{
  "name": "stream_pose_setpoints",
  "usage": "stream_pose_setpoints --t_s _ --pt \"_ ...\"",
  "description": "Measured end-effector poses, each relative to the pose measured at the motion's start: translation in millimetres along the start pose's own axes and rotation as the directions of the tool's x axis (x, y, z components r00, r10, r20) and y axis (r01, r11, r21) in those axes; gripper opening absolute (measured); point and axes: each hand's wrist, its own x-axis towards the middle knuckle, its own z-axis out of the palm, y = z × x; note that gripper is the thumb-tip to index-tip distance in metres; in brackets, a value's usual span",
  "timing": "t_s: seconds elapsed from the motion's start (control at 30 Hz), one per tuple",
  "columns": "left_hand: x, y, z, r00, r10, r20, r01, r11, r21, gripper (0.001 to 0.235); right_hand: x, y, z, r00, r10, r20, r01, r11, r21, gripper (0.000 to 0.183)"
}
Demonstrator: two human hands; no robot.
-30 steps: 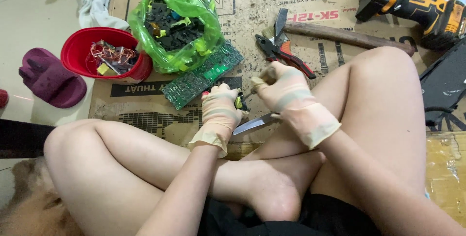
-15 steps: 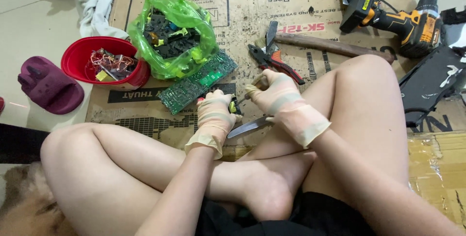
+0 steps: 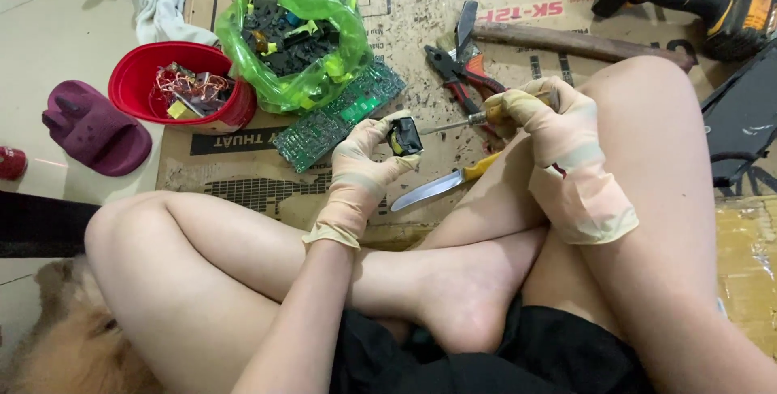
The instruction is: The person sits on the floor and uses a screwdriver to remove screws from a small black electronic component. They then use a hammer to break the component into pieces and place the fragments into a green plastic bag.
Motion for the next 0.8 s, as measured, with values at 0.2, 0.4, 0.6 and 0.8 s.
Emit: stream_pose_setpoints --t_s 0.2,0.4,0.6,0.8 --pt "17.5 -19.7 0.8 1.0 -0.011 0.024 0.011 1.0 -0.025 0.077 -8.2 -1.3 12.8 0.991 -0.129 -0.041 0.13 0.991 0.029 0.012" --pt "9.6 -17.7 2.9 1.0 0.022 0.015 -0.021 0.995 -0.093 0.079 -14.0 -3.7 14.1 0.982 -0.16 -0.095 0.176 0.965 0.194 0.015" --pt "6.7 -14.6 4.5 0.999 0.046 0.001 -0.046 0.998 -0.051 0.079 -20.5 -7.4 17.8 0.995 -0.104 0.01 0.103 0.993 0.06 0.016" --pt "6.5 -16.4 -0.9 1.0 0.025 -0.001 -0.025 1.0 0.0 0.073 -24.6 -16.5 22.5 0.995 -0.069 0.076 0.071 0.997 -0.022 0.013"
